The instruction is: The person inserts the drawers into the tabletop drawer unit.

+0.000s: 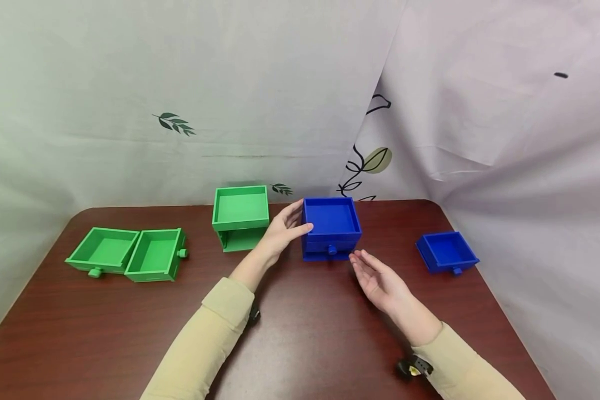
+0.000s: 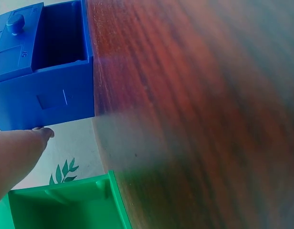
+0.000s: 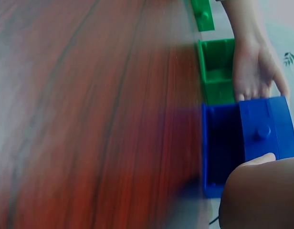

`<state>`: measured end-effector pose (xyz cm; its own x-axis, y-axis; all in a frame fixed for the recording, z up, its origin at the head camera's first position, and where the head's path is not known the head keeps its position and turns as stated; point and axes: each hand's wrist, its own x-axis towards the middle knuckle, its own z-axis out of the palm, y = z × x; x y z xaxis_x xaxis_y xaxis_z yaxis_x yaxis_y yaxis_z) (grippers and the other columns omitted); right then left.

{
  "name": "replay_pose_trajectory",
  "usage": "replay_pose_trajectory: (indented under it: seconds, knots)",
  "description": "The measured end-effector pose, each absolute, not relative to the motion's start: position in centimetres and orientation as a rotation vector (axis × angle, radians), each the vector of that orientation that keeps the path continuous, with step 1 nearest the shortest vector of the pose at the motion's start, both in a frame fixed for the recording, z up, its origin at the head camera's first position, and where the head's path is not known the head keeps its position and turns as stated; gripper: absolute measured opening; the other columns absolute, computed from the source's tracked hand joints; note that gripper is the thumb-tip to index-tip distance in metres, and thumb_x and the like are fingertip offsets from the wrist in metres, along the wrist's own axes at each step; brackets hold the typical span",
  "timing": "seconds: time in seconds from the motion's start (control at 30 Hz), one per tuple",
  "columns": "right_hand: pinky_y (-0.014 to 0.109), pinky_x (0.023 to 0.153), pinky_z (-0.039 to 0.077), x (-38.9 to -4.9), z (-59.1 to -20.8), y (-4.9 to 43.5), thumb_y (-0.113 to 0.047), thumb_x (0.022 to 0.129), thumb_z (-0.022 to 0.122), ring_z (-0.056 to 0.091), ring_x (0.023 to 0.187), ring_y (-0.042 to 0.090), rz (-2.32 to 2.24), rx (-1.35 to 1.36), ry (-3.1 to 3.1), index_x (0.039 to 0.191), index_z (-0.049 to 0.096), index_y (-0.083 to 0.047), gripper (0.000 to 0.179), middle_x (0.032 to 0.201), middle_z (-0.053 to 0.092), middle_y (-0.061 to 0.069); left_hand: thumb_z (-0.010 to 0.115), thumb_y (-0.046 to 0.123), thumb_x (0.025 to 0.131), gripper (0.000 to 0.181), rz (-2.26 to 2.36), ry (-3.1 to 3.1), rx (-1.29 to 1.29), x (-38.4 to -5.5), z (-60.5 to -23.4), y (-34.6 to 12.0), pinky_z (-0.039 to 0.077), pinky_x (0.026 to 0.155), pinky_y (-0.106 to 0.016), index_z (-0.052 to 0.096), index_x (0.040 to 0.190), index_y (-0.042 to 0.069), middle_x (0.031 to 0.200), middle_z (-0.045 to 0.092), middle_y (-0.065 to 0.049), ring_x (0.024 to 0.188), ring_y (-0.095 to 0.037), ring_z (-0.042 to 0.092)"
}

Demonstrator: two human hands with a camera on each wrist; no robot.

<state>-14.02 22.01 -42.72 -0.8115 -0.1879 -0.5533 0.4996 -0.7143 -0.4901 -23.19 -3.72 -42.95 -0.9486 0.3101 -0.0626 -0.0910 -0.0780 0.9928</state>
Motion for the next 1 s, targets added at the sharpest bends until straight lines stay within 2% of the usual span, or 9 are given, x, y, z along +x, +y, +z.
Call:
replay_pose_trajectory:
  seconds: [0.27,0.47,1.0]
  knots:
    - [0.015,0.095,0.060,-13.6,-42.2,24.4,-0.018,0.112,0.050,0.077,0.095,0.011,-2.540,0.752,0.873,0.098,0.072,-0.012,0.026,0.099,0.079,0.003,0.070,0.005,0.099,0.079,2.111,1.917,0.243,-23.2,-43.0,-3.7,0.024,0.136,-0.046,0.031,0.168,0.010,0.175,0.031,-0.013,0.165,-0.030,0.025]
    - [0.016,0.096,0.061,-13.3,-42.1,26.5,-0.020,0.110,0.054,0.078,0.095,0.012,-2.562,0.774,0.796,0.096,0.076,-0.010,0.028,0.101,0.079,0.004,0.070,0.006,0.099,0.079,2.102,1.929,0.240,-23.2,-43.1,-3.7,0.025,0.136,-0.047,0.031,0.168,0.010,0.175,0.031,-0.012,0.165,-0.030,0.025]
    - [0.020,0.096,0.062,-11.7,-42.1,32.1,-0.019,0.110,0.056,0.078,0.098,0.019,-2.674,0.645,0.674,0.099,0.078,-0.001,0.030,0.103,0.079,0.009,0.071,0.007,0.100,0.078,2.098,1.944,0.229,-23.1,-43.0,-3.6,0.023,0.136,-0.045,0.032,0.167,0.011,0.174,0.032,-0.012,0.164,-0.029,0.026]
